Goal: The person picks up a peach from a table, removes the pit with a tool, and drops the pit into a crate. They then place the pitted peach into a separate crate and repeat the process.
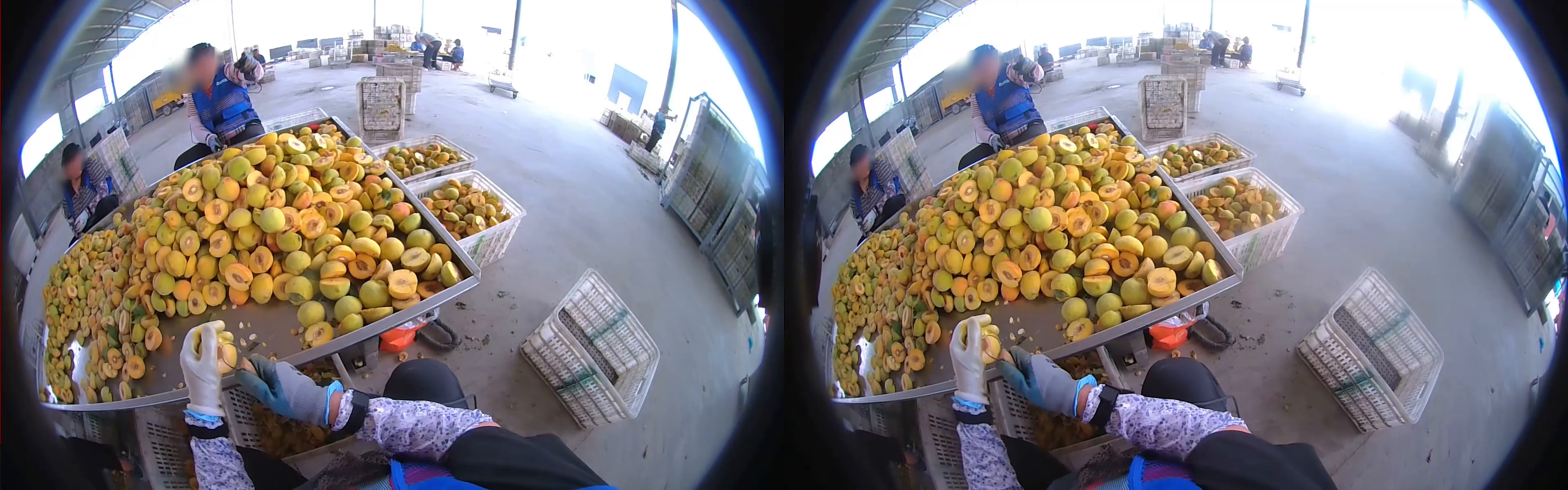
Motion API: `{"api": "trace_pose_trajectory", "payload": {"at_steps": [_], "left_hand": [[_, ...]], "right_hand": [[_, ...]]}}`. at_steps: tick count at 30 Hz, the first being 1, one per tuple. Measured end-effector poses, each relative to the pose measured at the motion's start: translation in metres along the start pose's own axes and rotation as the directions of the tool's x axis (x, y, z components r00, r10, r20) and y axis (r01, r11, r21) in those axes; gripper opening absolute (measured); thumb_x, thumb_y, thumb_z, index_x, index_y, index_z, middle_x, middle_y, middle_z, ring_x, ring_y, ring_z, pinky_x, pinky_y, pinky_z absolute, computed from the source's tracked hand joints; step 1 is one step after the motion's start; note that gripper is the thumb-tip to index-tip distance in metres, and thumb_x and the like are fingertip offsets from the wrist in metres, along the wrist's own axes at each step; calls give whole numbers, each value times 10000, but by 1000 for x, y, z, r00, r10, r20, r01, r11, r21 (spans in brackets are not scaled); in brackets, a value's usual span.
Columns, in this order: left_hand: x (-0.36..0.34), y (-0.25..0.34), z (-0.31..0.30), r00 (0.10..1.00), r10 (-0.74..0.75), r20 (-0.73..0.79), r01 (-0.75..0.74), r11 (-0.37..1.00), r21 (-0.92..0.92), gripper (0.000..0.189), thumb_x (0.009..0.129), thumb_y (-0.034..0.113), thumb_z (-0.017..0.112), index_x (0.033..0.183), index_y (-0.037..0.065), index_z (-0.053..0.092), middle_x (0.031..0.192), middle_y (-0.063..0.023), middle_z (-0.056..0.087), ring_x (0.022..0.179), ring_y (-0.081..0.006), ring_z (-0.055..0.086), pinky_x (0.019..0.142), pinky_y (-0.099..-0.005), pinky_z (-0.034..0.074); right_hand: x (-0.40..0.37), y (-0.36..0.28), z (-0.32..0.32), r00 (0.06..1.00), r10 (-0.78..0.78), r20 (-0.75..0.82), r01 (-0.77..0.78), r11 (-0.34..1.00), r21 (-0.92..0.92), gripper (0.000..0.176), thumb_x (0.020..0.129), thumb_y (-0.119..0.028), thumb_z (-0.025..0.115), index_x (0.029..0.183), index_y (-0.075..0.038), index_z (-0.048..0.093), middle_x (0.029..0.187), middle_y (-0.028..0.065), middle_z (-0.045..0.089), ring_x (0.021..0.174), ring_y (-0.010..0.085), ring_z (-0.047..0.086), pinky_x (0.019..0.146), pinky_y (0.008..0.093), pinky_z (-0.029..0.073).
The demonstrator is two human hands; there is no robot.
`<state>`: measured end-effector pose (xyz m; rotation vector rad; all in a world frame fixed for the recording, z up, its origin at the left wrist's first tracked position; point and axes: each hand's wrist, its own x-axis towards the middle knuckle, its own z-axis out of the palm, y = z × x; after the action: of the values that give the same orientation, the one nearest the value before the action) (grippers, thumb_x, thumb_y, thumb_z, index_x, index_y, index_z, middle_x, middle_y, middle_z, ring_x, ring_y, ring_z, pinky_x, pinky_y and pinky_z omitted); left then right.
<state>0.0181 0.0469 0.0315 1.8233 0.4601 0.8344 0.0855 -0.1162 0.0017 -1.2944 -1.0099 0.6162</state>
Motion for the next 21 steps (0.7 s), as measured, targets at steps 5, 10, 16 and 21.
{"api": "trace_pose_trajectory", "payload": {"at_steps": [5, 10, 16, 21], "left_hand": [[-35, 15, 41, 974, -227, -14, 141, 650, -747, 525, 1080, 461, 397, 1221, 3, 612, 1050, -120, 669, 875, -177, 632, 788, -300, 533], [-32, 8, 52, 965, -259, -28, 120, 534, -837, 568, 1062, 514, 401, 1240, 16, 608, 1112, -121, 670, 953, -234, 639, 857, -380, 545], [-29, -9, 31, 953, -297, -67, 108, 536, -837, 586, 1059, 521, 393, 1241, 9, 611, 1182, -144, 660, 1014, -268, 654, 907, -417, 559], [-26, -23, 26, 962, -273, 0, 136, 482, -865, 609, 1072, 496, 353, 1227, -29, 619, 1157, -183, 677, 1017, -284, 663, 921, -418, 559]], "right_hand": [[1, 11, 10, 992, -40, -118, 51, 995, 91, 405, 1062, -328, 509, 1238, 32, 568, 989, 186, 703, 887, 183, 630, 801, 361, 521], [8, 30, 11, 984, -36, -177, 35, 999, -9, 456, 1040, -415, 516, 1185, 10, 594, 969, 296, 686, 981, 471, 669, 779, 464, 527], [2, 16, 11, 991, -48, -124, 15, 967, -255, 308, 1010, -317, 580, 1014, -12, 617, 845, 258, 672, 825, 473, 650, 671, 493, 500], [5, 12, 14, 995, 47, -83, -65, 970, -235, 370, 1032, -351, 557, 1044, 14, 620, 843, 250, 683, 788, 399, 687, 694, 437, 518]]}}
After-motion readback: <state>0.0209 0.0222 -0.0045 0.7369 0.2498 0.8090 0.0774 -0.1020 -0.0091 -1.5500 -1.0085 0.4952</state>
